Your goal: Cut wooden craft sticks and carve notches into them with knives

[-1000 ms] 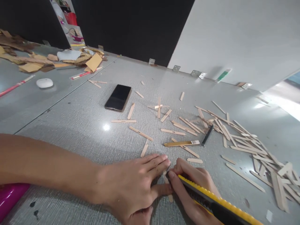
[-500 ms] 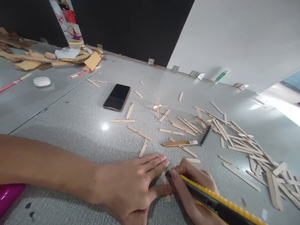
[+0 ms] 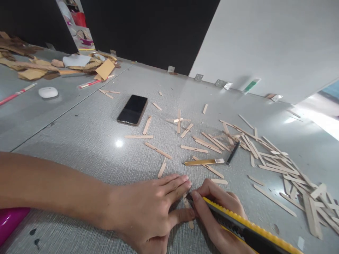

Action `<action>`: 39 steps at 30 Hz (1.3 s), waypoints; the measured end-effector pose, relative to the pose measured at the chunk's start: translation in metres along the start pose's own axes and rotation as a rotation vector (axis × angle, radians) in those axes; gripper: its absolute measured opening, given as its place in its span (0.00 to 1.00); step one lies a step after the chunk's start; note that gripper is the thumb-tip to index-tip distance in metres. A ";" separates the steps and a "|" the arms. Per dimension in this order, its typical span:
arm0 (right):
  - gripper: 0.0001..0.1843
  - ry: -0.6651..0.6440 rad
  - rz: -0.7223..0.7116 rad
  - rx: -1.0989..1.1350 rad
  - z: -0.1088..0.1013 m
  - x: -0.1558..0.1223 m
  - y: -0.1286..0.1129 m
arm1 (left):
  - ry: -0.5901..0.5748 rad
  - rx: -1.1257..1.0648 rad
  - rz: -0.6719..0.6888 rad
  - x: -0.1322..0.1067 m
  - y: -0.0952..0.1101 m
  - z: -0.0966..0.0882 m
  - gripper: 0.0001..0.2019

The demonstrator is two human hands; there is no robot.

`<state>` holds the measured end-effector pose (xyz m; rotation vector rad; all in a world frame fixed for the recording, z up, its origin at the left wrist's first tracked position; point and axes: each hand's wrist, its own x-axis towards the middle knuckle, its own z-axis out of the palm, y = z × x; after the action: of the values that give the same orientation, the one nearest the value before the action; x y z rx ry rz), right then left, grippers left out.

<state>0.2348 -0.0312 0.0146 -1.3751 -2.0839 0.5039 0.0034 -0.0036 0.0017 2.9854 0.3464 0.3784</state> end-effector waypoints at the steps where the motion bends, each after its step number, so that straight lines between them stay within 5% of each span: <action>1: 0.20 0.009 -0.009 -0.001 0.000 0.001 -0.001 | 0.001 -0.006 -0.002 0.000 0.000 0.000 0.37; 10: 0.20 0.036 -0.013 -0.012 0.003 -0.001 -0.001 | 0.014 -0.013 -0.005 -0.001 0.000 0.001 0.36; 20: 0.16 -0.184 -0.066 0.082 -0.002 0.002 0.006 | -0.006 0.027 0.017 -0.001 -0.001 -0.002 0.34; 39: 0.18 -0.221 -0.008 0.029 -0.014 0.012 0.003 | -0.009 -0.109 -0.034 -0.003 -0.001 0.001 0.36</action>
<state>0.2425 -0.0192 0.0270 -1.3457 -2.2454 0.7079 0.0007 -0.0034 0.0002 2.8699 0.3627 0.3682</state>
